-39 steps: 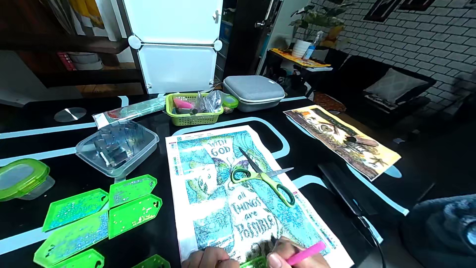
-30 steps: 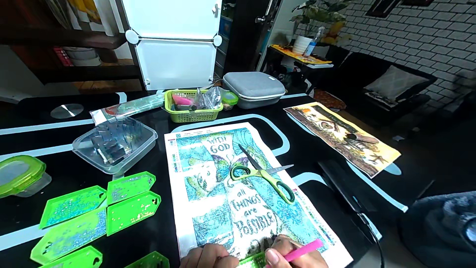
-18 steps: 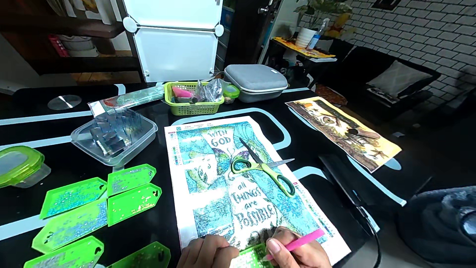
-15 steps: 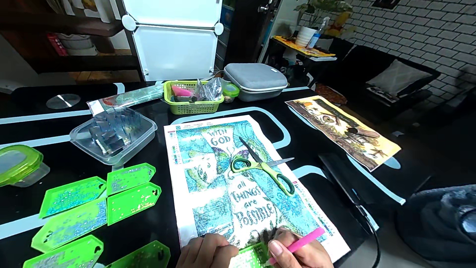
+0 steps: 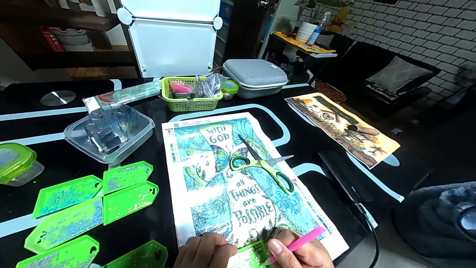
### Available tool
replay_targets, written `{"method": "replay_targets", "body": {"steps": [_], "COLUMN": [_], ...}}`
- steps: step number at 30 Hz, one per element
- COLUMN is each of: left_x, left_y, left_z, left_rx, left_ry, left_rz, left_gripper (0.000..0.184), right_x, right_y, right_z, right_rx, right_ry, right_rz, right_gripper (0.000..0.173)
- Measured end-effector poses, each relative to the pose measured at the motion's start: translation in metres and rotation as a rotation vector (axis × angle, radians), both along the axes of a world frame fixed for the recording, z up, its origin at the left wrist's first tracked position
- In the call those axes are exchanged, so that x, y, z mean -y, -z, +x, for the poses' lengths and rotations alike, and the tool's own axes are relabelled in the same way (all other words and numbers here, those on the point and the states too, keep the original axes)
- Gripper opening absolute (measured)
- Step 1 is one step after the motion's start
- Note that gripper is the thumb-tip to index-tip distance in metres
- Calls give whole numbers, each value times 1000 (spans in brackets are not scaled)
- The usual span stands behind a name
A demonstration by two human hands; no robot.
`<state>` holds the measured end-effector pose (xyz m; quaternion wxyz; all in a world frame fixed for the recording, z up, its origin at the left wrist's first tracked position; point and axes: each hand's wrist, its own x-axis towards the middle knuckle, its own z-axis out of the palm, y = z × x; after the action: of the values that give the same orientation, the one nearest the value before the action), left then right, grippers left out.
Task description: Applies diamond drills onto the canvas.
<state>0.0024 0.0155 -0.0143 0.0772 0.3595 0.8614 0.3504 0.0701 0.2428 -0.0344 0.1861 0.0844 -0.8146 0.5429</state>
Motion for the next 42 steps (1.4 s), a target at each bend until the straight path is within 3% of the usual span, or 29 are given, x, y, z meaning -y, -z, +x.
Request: {"method": "replay_targets", "body": {"steps": [4,11,24,35,42], "left_x": [0,1,2,1,2], "left_y": [-1,1,0,-2,0], "left_z": [0,0,1,0,-1], "left_rx": [7,7,0,15,4], "left_ry": [-10,-1,-1,2,5], "left_rz": [-6,12,5,-4,11], "left_gripper": [47,46,45,45,45], "right_x": [-3,-9,-9,-9,-9], "right_y": [-10,2,10,9,-5], "right_z": [-12,-47,-46,-45,-25], "right_rx": [52,-38,-43,-116,29], "right_ry": [46,34,85,88,29], "right_rz": [-127,-100,-54,212,-172], "right_gripper": [22,26,28,31,23]}}
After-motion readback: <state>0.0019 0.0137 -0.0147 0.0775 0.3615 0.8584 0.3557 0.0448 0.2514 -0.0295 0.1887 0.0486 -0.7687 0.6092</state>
